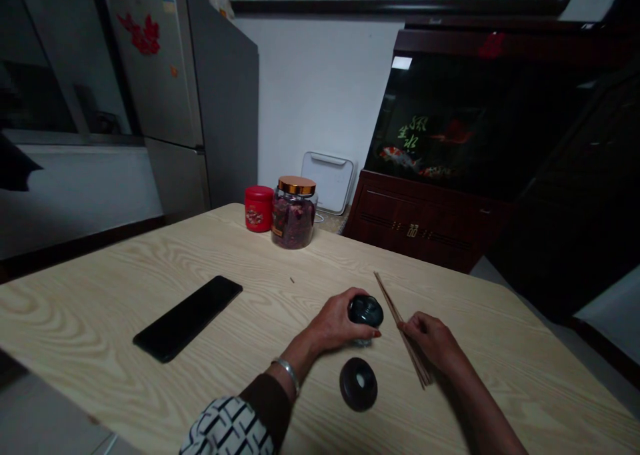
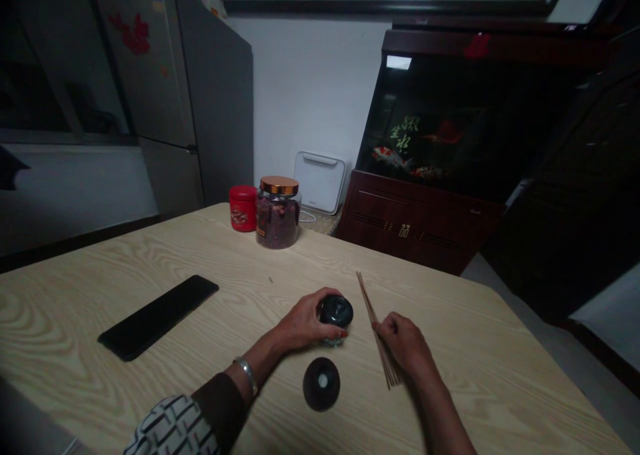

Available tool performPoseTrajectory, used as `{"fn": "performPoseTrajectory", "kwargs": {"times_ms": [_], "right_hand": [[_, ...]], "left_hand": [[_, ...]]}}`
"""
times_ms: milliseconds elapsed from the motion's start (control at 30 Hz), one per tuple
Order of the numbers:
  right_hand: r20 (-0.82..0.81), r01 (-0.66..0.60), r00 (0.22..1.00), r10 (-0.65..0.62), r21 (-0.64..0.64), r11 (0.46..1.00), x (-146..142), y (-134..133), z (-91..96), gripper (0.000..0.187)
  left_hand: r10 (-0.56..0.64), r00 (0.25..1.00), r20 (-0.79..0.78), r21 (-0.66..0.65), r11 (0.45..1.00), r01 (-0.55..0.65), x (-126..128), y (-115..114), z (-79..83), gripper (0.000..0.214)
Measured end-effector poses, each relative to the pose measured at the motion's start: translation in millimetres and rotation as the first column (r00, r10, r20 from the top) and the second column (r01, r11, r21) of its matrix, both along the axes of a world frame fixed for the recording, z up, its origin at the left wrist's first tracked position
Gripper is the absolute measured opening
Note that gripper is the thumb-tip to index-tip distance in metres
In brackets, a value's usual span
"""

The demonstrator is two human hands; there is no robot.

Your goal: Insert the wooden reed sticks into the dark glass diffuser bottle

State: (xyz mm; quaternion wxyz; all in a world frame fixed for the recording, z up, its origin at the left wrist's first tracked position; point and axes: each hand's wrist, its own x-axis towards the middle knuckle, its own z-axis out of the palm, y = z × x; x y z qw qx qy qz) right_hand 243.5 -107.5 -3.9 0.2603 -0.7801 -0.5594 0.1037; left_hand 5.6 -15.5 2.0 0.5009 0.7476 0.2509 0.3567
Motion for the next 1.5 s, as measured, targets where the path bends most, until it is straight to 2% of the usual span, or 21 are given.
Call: {"fn": "performPoseTrajectory", "kwargs": {"times_ms": [100,167,200,300,333,400,500,567,667,767,1000,1100,1233,1500], "right_hand": [[-0.187,0.000,0.982,0.017,0.089,0.996,0,-2,2.0,0.035],[-0.408,0.030,0.912,0.035,0.150,0.988,-7,-4,11.3,0.033],[-0.537,0.061,0.842,0.048,0.183,0.981,-11,-5,17.4,0.031],[-0.834,0.193,0.533,0.141,0.283,0.940,-23,-6,36.9,0.026],[-0.877,0.238,0.442,0.187,0.316,0.919,-27,-6,42.9,0.027],[-0.907,0.306,0.319,0.275,0.373,0.876,-33,-2,54.2,0.028],[-0.902,0.356,0.219,0.373,0.430,0.830,-43,7,71.0,0.024],[-0.887,0.362,0.183,0.424,0.462,0.809,-50,13,82.6,0.025],[-0.866,0.346,0.188,0.464,0.500,0.794,-59,20,96.2,0.026],[-0.851,0.310,0.218,0.478,0.524,0.793,-67,23,100.8,0.024],[-0.859,0.253,0.229,0.457,0.506,0.824,-74,30,91.3,0.026],[-0.854,0.214,0.259,0.450,0.505,0.836,-76,33,86.3,0.026],[-0.839,0.121,0.337,0.427,0.489,0.864,-77,33,77.2,0.024],[-0.697,-0.118,0.591,0.406,0.423,0.899,-70,34,61.6,0.020]], "left_hand": [[-0.002,1.000,-0.006,0.000,1.000,0.002,0,0,0.4,0.069],[-0.007,1.000,-0.003,0.003,1.000,0.007,0,0,0.9,0.069],[-0.009,1.000,0.000,0.005,1.000,0.009,0,0,1.0,0.068],[-0.012,1.000,0.004,0.002,1.000,0.012,0,0,1.1,0.068],[-0.011,1.000,0.005,-0.002,1.000,0.011,0,0,1.1,0.068],[-0.009,1.000,0.005,-0.003,1.000,0.009,1,0,1.1,0.069],[-0.003,1.000,0.003,-0.009,1.000,0.003,1,-1,2.0,0.069],[-0.007,1.000,0.003,-0.013,1.000,0.007,1,-2,3.1,0.070],[-0.018,1.000,0.007,-0.021,1.000,0.019,0,-2,4.7,0.070],[-0.011,1.000,0.000,-0.018,1.000,0.011,0,-2,5.6,0.069],[-0.016,1.000,0.013,-0.019,1.000,0.017,0,-2,5.8,0.068],[-0.013,1.000,0.007,-0.017,1.000,0.013,0,-2,5.4,0.068],[-0.011,1.000,0.011,-0.020,1.000,0.011,0,-3,5.7,0.069],[-0.024,0.999,0.029,-0.018,1.000,0.025,0,-3,6.7,0.068]]}}
